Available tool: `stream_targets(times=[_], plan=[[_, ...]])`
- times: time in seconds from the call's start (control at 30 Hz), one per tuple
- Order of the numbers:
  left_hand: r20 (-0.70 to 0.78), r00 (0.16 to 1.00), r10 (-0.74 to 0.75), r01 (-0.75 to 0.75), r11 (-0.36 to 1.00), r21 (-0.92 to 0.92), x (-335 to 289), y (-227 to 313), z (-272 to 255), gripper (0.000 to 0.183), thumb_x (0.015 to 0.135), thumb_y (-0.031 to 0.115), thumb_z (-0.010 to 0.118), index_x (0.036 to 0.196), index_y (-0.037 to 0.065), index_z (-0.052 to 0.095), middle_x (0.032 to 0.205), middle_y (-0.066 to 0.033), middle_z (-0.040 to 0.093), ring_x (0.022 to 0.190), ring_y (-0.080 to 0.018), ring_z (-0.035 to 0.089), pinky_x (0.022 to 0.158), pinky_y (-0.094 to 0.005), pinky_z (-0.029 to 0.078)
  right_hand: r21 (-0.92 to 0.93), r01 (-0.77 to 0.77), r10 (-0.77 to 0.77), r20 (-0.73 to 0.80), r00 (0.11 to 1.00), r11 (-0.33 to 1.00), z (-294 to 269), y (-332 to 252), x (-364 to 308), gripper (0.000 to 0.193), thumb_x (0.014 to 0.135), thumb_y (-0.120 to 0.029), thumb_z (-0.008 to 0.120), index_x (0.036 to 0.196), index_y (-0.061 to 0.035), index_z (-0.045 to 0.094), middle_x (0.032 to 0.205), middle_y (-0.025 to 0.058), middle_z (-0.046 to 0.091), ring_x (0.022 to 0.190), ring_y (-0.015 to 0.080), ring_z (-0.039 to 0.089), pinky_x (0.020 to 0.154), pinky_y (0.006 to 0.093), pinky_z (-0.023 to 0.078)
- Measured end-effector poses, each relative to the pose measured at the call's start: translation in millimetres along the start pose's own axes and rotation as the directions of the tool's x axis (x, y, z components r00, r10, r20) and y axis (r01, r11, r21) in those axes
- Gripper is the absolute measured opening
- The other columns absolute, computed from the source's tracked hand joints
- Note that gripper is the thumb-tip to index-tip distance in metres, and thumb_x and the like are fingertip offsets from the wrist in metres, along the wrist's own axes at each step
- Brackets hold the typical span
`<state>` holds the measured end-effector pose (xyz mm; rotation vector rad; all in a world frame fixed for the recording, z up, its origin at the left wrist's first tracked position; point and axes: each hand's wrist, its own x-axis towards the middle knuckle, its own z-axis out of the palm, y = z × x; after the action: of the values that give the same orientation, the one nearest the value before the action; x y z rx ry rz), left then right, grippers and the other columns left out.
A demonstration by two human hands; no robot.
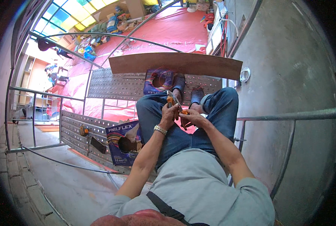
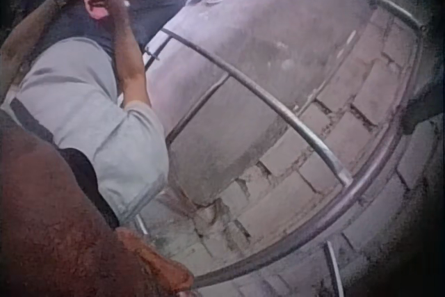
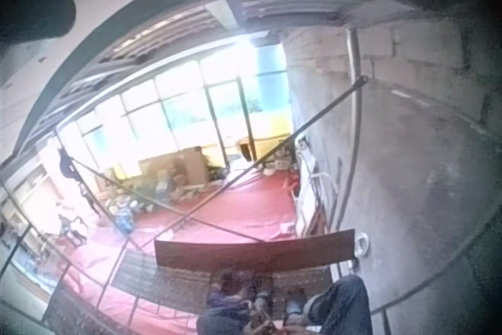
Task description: The person strips the insulation from electrical wires using a tool and then reaches up to pull and organize wires in a conduit on the ceiling.
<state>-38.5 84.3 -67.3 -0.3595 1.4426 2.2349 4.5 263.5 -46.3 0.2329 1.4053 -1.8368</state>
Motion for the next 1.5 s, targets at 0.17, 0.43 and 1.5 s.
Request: stream_targets(times=[0.17,0.43,1.5], plan=[[-0.036,0.999,-0.007,0.006,1.000,-0.027,-3.3,1.3,2.6,0.018,0.092,0.013,0.071,0.102,0.005,0.058,0.081,-0.0050,0.066,0.066,-0.0150,0.065,0.055,-0.0281,0.052,0.105,-0.023,0.018,0.048,0.999,0.994,2.0,-1.2,-0.3,0.033,0.100,-0.035,0.062,0.114,-0.0049,0.057,0.084,0.0074,0.062,0.071,0.0188,0.066,0.061,0.0337,0.059],[-0.059,0.998,0.028,-0.031,0.998,-0.051,3.6,-3.6,-0.2,0.019,0.093,0.014,0.070,0.106,0.006,0.059,0.087,-0.0023,0.064,0.072,-0.0144,0.065,0.061,-0.0289,0.054,0.153,0.045,-0.080,0.231,0.970,0.987,-8.7,6.4,7.2,0.035,0.100,-0.033,0.062,0.119,-0.0043,0.053,0.085,0.0091,0.062,0.071,0.0203,0.065,0.062,0.0327,0.057],[0.003,1.000,0.018,-0.018,0.997,-0.069,15.1,-10.9,-16.8,0.021,0.090,0.009,0.071,0.106,0.009,0.057,0.085,-0.0007,0.062,0.067,-0.0140,0.063,0.054,-0.0271,0.050,0.281,0.018,-0.058,0.136,0.989,0.960,-4.6,8.8,1.5,0.031,0.095,-0.034,0.069,0.108,-0.0099,0.056,0.075,0.0006,0.052,0.061,0.0140,0.055,0.062,0.0370,0.056]])
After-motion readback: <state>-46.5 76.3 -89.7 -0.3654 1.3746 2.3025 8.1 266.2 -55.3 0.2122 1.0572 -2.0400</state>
